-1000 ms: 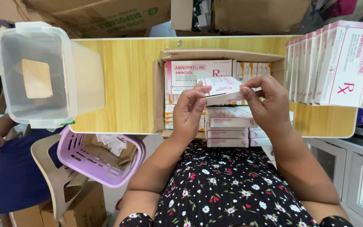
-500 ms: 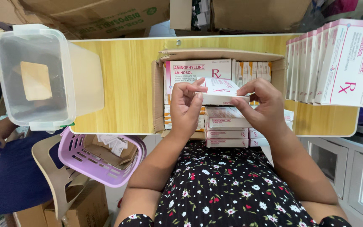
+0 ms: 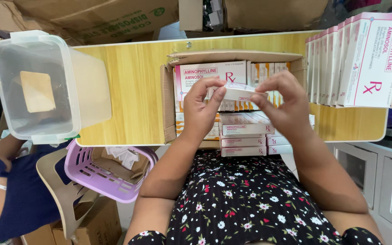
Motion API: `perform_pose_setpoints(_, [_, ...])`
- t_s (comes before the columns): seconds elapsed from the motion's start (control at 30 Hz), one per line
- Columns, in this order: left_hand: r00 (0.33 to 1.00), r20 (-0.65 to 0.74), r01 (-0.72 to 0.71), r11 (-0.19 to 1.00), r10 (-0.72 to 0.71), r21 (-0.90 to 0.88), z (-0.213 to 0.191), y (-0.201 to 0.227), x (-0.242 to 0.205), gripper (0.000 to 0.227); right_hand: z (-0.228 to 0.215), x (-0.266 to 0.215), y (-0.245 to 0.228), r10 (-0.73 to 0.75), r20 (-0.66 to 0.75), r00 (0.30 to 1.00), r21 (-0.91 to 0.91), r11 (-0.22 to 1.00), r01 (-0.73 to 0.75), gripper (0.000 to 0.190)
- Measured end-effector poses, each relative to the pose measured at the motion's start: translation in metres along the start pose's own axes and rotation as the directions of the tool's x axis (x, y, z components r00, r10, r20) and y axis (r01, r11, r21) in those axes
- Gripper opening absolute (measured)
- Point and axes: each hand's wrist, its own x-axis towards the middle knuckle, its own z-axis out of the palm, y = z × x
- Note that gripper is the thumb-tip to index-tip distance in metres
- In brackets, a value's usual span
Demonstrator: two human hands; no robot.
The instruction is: The person repeatedly picks up small white medicine boxes labeled Aminophylline Aminosol from a cardboard box and stacks them on a yellow table. The person arranges the boxes into neat piles and occasionally moves a pink basket and a clear plastic container on the table.
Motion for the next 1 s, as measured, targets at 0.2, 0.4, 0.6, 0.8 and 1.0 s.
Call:
perform_pose_setpoints(0.2, [0.996,0.089,-0.025,0.997,0.031,-0.069,-0.006,-0.021,-0.004,0.019,-0.002,-0.009,-0.018,0.224,0.041,0.974,0.161,0.960,-0.228,0.015])
perform_pose_setpoints(0.4, [1.000,-0.001,-0.028,0.978,0.029,-0.207,0.004,-0.039,-0.010,0.019,-0.003,-0.009,-0.014,0.237,0.237,0.942,0.320,0.897,-0.306,0.022])
perform_pose_setpoints(0.6, [0.971,0.182,-0.187,0.970,0.157,0.159,-0.002,-0.018,-0.021,0.047,0.005,-0.022,-0.016,0.102,-0.078,0.992,-0.055,0.993,-0.106,0.014])
perform_pose_setpoints(0.8, [0.962,0.261,-0.161,0.930,0.073,0.331,0.000,-0.011,-0.018,0.053,0.005,-0.018,-0.003,0.243,-0.091,0.966,0.375,0.907,-0.193,0.018])
perform_pose_setpoints(1.0, [0.886,0.431,-0.330,0.886,0.171,0.326,-0.009,-0.017,-0.004,0.084,0.005,-0.023,-0.004,0.309,0.009,0.951,0.484,0.831,-0.275,0.035])
